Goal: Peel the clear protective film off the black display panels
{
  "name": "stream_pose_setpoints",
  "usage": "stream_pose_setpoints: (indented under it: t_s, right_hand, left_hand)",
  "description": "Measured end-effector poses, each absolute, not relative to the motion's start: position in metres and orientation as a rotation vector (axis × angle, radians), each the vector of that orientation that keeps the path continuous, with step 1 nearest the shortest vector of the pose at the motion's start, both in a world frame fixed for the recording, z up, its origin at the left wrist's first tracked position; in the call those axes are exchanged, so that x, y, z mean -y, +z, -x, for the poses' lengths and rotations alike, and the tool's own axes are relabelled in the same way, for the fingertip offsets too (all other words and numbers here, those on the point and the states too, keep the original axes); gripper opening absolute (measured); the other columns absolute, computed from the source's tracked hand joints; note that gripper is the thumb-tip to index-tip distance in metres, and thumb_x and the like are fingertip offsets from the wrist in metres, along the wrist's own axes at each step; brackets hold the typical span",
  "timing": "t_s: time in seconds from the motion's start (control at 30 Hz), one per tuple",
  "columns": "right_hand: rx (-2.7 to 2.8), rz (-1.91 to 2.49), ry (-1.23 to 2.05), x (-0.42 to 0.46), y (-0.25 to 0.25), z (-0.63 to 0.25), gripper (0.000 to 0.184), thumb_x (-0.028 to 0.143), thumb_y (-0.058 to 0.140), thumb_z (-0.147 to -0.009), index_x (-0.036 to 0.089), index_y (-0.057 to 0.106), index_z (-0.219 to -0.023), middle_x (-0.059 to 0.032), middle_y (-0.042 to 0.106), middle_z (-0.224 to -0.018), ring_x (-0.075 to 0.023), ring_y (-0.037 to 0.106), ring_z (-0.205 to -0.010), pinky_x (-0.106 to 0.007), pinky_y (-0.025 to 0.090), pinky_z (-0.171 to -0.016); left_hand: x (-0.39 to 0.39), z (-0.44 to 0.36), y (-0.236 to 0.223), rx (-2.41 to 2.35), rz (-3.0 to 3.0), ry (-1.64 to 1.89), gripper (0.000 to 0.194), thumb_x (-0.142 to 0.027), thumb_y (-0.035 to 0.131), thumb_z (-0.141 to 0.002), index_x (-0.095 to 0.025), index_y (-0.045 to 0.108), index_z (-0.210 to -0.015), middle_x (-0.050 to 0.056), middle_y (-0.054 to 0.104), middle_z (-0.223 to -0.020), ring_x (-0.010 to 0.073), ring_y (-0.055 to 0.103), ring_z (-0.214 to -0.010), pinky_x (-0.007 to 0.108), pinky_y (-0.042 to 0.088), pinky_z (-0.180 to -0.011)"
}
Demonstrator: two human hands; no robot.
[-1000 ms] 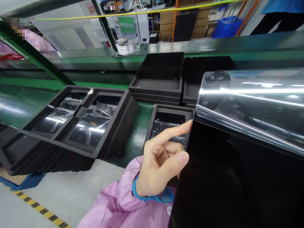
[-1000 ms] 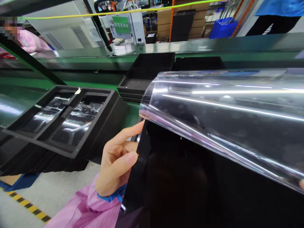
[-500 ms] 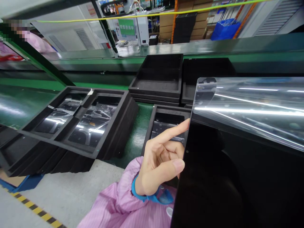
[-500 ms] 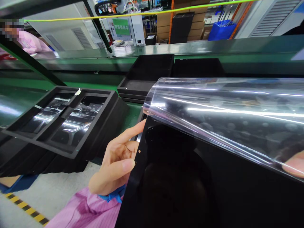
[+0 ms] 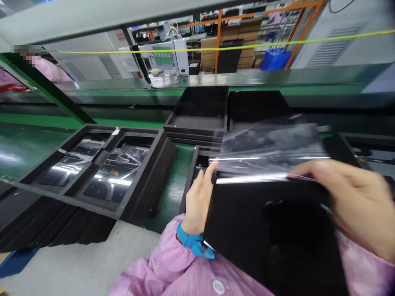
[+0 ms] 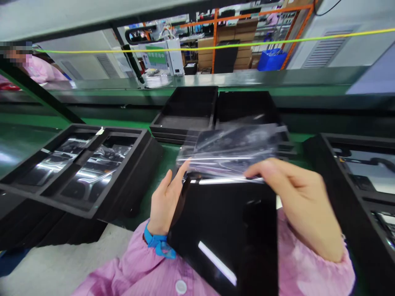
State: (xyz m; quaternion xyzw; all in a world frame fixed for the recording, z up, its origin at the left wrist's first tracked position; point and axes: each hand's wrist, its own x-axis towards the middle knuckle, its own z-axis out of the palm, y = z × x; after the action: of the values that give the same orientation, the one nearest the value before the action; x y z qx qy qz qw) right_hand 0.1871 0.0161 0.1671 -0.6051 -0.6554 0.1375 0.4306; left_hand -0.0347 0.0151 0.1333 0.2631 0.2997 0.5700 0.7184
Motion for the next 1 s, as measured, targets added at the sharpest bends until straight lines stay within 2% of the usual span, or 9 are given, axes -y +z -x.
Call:
stream_pose_setpoints:
  t_s: [0.2,0.3,0.4,0.47,0.57,0.67,0.73,0.9,1.0]
  right_hand:
    - [2.195,1.348,0.895,-0.045,0.158,-0.203,0.049,0.071,0.057,-0.076,0.035,0.070,-0.108,-0.0013,0.064,-0.113,-0.0239,0.058,-0.106,-0.044,0.040,-0.103]
    - [2.109,1.232,0.980,-0.043,0.157,-0.205,0.077,0.081,0.047,-0.073,0.033,0.053,-0.132,-0.0054,0.061,-0.116,-0.0238,0.058,-0.108,-0.039,0.047,-0.095]
    - [1.725,1.402,0.710,-0.042,0.157,-0.194,0.080,0.077,0.035,-0.083,0.024,0.037,-0.144,-0.0051,0.063,-0.088,-0.0180,0.062,-0.082,-0.031,0.052,-0.076]
    - [1.455,1.498,0.434,-0.043,0.156,-0.182,0.067,0.063,0.044,-0.088,0.021,0.043,-0.141,0.0018,0.053,-0.062,-0.0119,0.051,-0.058,-0.024,0.045,-0.057]
    - [1.218,1.485,0.111,-0.043,0.156,-0.163,0.043,0.046,0.055,-0.088,0.019,0.064,-0.120,0.0037,0.048,-0.053,-0.0077,0.039,-0.046,-0.021,0.032,-0.045]
    - [1.135,1.439,-0.158,-0.036,0.160,-0.149,0.032,0.039,0.059,-0.087,0.015,0.072,-0.105,-0.0056,0.069,-0.081,-0.0140,0.063,-0.065,-0.025,0.050,-0.062]
    - [1.176,1.416,-0.318,-0.030,0.163,-0.145,0.028,0.031,0.061,-0.087,0.015,0.071,-0.108,-0.0084,0.070,-0.098,-0.0206,0.068,-0.085,-0.033,0.054,-0.082]
    - [1.452,1.188,-0.490,-0.016,0.171,-0.147,0.022,0.013,0.065,-0.082,0.026,0.069,-0.100,0.0005,0.060,-0.123,-0.0226,0.058,-0.113,-0.043,0.049,-0.098]
    - [1.595,1.055,-0.328,-0.009,0.174,-0.150,0.006,0.025,0.061,-0.084,0.028,0.064,-0.080,0.0065,0.062,-0.120,-0.0238,0.050,-0.123,-0.049,0.042,-0.105]
  left_hand:
    - [-0.034,0.045,0.098,-0.748,-0.581,1.227,0.050,-0.050,0.052,-0.084,-0.017,0.062,-0.121,0.004,0.059,-0.131,0.0208,0.020,-0.145,0.034,0.025,-0.115]
    - [-0.027,0.046,0.091,-0.726,-0.614,1.181,0.049,-0.031,0.066,-0.078,-0.022,0.058,-0.125,0.003,0.059,-0.131,0.0243,0.036,-0.138,0.035,0.033,-0.111]
    - [-0.013,0.048,0.095,-0.729,-0.734,1.199,0.056,-0.019,0.068,-0.078,-0.025,0.050,-0.131,0.003,0.057,-0.134,0.0232,0.048,-0.128,0.032,0.037,-0.106]
    - [-0.004,0.051,0.099,-0.730,-0.852,1.174,0.059,-0.021,0.067,-0.081,-0.027,0.043,-0.134,0.003,0.061,-0.128,0.0205,0.057,-0.117,0.031,0.042,-0.100]
    - [0.009,0.054,0.106,-0.707,-0.931,1.094,0.058,-0.026,0.064,-0.085,-0.029,0.036,-0.135,0.002,0.069,-0.102,0.0152,0.064,-0.084,0.027,0.048,-0.078]
    - [0.019,0.054,0.113,-0.710,-0.928,1.092,0.055,-0.029,0.064,-0.085,-0.030,0.037,-0.133,0.001,0.066,-0.090,0.0132,0.060,-0.073,0.025,0.046,-0.070]
    - [0.024,0.055,0.118,-0.717,-0.911,1.115,0.054,-0.029,0.065,-0.084,-0.031,0.039,-0.131,0.000,0.063,-0.086,0.0123,0.058,-0.072,0.024,0.045,-0.071]
    - [0.030,0.061,0.127,-0.697,-0.872,1.183,0.052,-0.026,0.065,-0.085,-0.032,0.040,-0.130,-0.004,0.052,-0.075,0.0066,0.045,-0.059,0.020,0.037,-0.059]
    - [0.030,0.065,0.124,-0.634,-0.913,1.183,0.053,-0.026,0.063,-0.086,-0.031,0.037,-0.131,-0.002,0.052,-0.077,0.0062,0.043,-0.058,0.020,0.035,-0.055]
